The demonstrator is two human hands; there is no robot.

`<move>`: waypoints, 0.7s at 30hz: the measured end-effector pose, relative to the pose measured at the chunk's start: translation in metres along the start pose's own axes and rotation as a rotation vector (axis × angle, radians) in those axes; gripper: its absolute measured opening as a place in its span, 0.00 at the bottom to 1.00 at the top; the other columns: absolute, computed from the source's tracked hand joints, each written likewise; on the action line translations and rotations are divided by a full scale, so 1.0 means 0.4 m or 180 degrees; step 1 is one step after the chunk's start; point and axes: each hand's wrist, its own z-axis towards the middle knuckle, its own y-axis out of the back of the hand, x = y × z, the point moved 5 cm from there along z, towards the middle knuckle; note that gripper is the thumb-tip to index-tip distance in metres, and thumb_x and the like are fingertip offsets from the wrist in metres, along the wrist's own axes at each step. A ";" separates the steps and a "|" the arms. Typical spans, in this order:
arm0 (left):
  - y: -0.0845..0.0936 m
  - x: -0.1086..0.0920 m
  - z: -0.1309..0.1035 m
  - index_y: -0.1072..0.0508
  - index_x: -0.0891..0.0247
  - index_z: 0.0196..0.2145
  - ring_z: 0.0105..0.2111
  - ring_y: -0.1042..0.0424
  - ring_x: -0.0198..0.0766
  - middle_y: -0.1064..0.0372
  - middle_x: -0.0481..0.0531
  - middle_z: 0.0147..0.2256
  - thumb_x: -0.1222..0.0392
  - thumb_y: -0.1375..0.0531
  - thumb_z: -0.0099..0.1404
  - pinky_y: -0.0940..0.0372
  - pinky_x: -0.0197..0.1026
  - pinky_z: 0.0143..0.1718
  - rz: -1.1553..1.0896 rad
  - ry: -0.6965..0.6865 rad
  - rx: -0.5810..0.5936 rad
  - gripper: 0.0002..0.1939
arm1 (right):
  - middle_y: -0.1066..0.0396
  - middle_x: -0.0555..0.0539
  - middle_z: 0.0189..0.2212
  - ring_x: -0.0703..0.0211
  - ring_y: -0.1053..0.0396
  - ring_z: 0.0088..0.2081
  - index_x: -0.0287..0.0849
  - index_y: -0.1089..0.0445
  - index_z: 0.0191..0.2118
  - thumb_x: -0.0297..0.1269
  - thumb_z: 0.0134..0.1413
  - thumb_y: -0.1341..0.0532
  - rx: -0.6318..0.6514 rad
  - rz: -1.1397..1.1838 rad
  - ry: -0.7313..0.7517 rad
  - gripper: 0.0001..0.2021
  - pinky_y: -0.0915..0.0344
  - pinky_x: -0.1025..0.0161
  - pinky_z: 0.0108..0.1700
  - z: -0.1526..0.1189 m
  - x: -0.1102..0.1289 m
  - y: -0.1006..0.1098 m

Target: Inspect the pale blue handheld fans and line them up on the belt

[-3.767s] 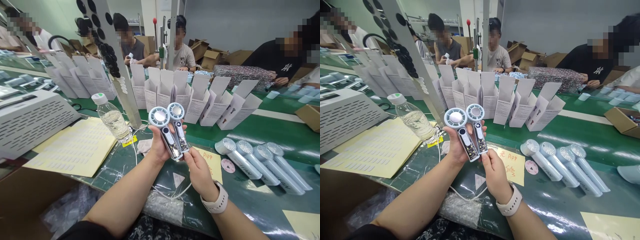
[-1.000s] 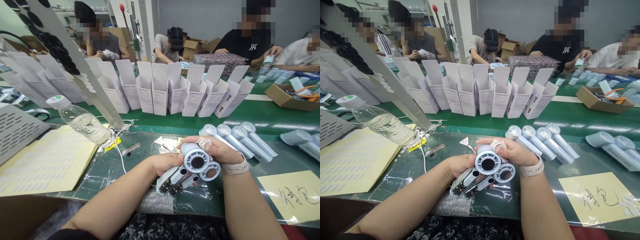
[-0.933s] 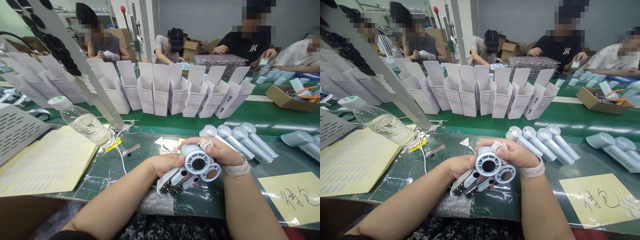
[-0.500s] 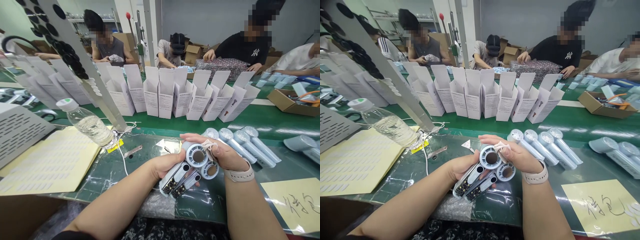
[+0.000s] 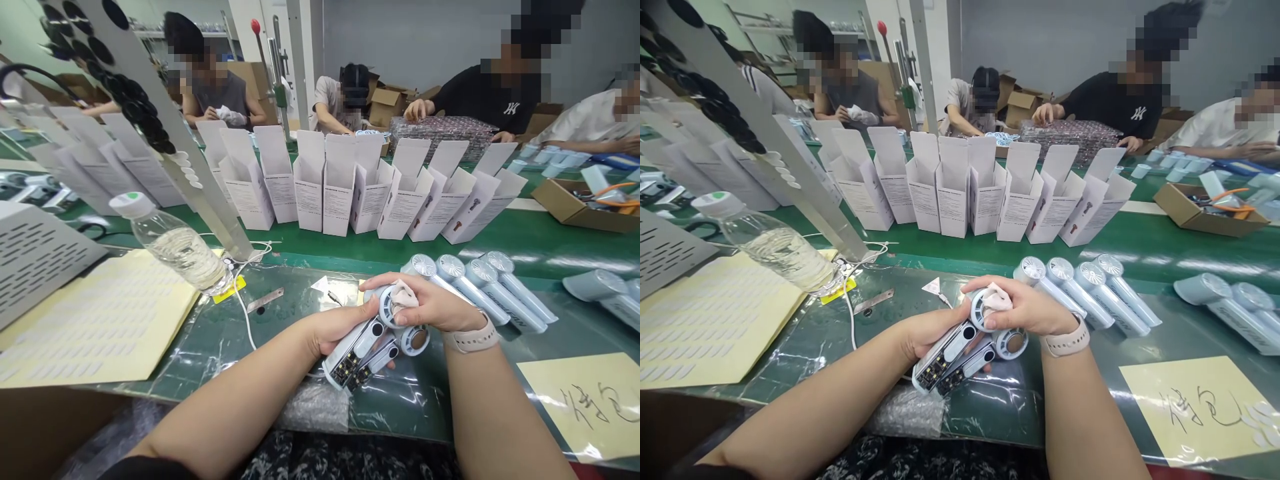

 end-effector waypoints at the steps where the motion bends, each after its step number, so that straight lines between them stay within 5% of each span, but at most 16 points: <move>1: 0.005 0.000 0.002 0.26 0.66 0.36 0.29 0.23 0.44 0.27 0.51 0.26 0.28 0.41 0.55 0.30 0.43 0.33 0.0012 -0.0002 -0.0092 0.33 | 0.26 0.44 0.46 0.55 0.27 0.40 0.45 0.28 0.53 0.44 0.47 0.28 -0.0030 -0.0028 -0.0044 0.26 0.29 0.60 0.38 0.004 -0.002 -0.001; 6: 0.025 0.002 0.013 0.27 0.67 0.30 0.27 0.23 0.45 0.29 0.51 0.22 0.28 0.40 0.54 0.29 0.48 0.38 0.0043 -0.0051 -0.0334 0.33 | 0.27 0.49 0.33 0.59 0.31 0.32 0.44 0.26 0.46 0.47 0.45 0.27 -0.0453 -0.0076 -0.0163 0.22 0.33 0.63 0.33 0.019 -0.011 -0.005; 12: 0.029 0.002 0.014 0.26 0.68 0.34 0.29 0.23 0.46 0.27 0.54 0.25 0.26 0.42 0.53 0.29 0.48 0.36 -0.0078 -0.0161 -0.0269 0.36 | 0.26 0.47 0.32 0.57 0.30 0.32 0.43 0.24 0.41 0.60 0.56 0.40 -0.1082 -0.0382 0.0074 0.23 0.34 0.60 0.35 0.034 0.001 -0.010; 16: 0.023 -0.018 0.000 0.25 0.68 0.40 0.32 0.23 0.45 0.24 0.58 0.33 0.28 0.42 0.56 0.31 0.43 0.33 -0.0074 -0.0285 -0.0281 0.36 | 0.27 0.46 0.28 0.56 0.30 0.29 0.43 0.27 0.35 0.65 0.56 0.44 -0.2307 0.0007 0.0116 0.27 0.34 0.58 0.32 0.025 -0.013 0.038; 18: 0.010 -0.049 -0.017 0.25 0.68 0.36 0.35 0.23 0.45 0.24 0.60 0.35 0.27 0.42 0.55 0.31 0.44 0.37 -0.0071 -0.0594 -0.0143 0.36 | 0.27 0.47 0.27 0.56 0.30 0.26 0.44 0.30 0.32 0.66 0.54 0.43 -0.2890 0.0393 0.0198 0.26 0.34 0.59 0.28 0.013 -0.031 0.060; 19: 0.002 -0.069 -0.028 0.26 0.68 0.31 0.37 0.23 0.47 0.24 0.61 0.34 0.26 0.42 0.53 0.31 0.44 0.38 -0.0061 -0.0802 -0.0034 0.36 | 0.28 0.48 0.24 0.57 0.32 0.23 0.45 0.32 0.31 0.65 0.54 0.42 -0.2946 0.0500 0.0204 0.25 0.36 0.59 0.25 0.013 -0.042 0.062; 21: -0.017 -0.107 -0.049 0.30 0.67 0.21 0.38 0.24 0.51 0.25 0.61 0.30 0.21 0.42 0.45 0.30 0.47 0.40 -0.0002 -0.1177 0.0207 0.39 | 0.34 0.51 0.17 0.59 0.39 0.18 0.47 0.33 0.29 0.63 0.55 0.41 -0.2357 0.0458 0.0197 0.22 0.41 0.61 0.20 0.036 -0.062 0.036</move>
